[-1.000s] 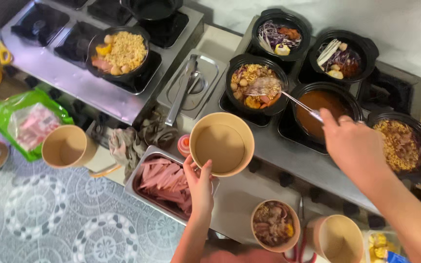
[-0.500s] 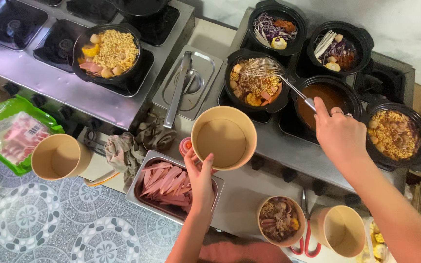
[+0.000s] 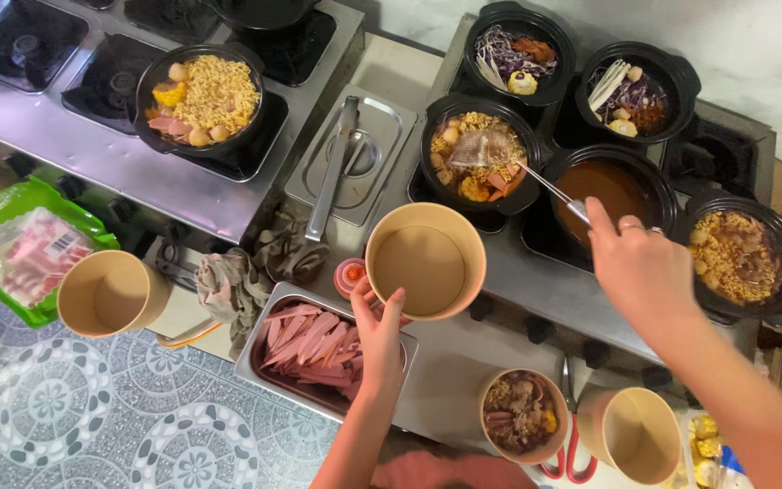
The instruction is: The person stirs a simmering pot of noodles and ingredients on a gas stove with tongs, then uses tongs to move fried food from a deep fryer onto a plate. They then ladle broth and scoop noodles, vegetables, and other ingredients from several pots into a paper bowl to assemble a meal.
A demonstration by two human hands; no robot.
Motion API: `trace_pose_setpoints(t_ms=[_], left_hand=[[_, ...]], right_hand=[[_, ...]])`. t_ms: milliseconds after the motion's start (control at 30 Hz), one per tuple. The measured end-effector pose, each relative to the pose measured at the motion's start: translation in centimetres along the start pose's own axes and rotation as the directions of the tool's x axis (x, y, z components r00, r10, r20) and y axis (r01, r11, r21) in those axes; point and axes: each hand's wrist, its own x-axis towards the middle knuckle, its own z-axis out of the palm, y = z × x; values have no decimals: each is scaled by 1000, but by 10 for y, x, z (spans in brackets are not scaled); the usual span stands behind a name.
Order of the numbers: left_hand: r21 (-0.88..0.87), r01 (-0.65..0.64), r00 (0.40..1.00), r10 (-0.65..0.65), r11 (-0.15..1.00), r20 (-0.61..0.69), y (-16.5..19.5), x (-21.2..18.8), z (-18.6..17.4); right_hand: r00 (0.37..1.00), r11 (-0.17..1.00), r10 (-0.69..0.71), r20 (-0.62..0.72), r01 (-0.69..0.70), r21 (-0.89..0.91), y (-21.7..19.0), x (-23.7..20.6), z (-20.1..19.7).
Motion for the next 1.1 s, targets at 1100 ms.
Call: trace_pose_setpoints(t_ms=[1100], left_hand=[[730, -214, 925, 376, 649, -64, 37, 68, 25]], right_hand=[[420, 169, 67, 905, -899, 405, 51, 23, 66]])
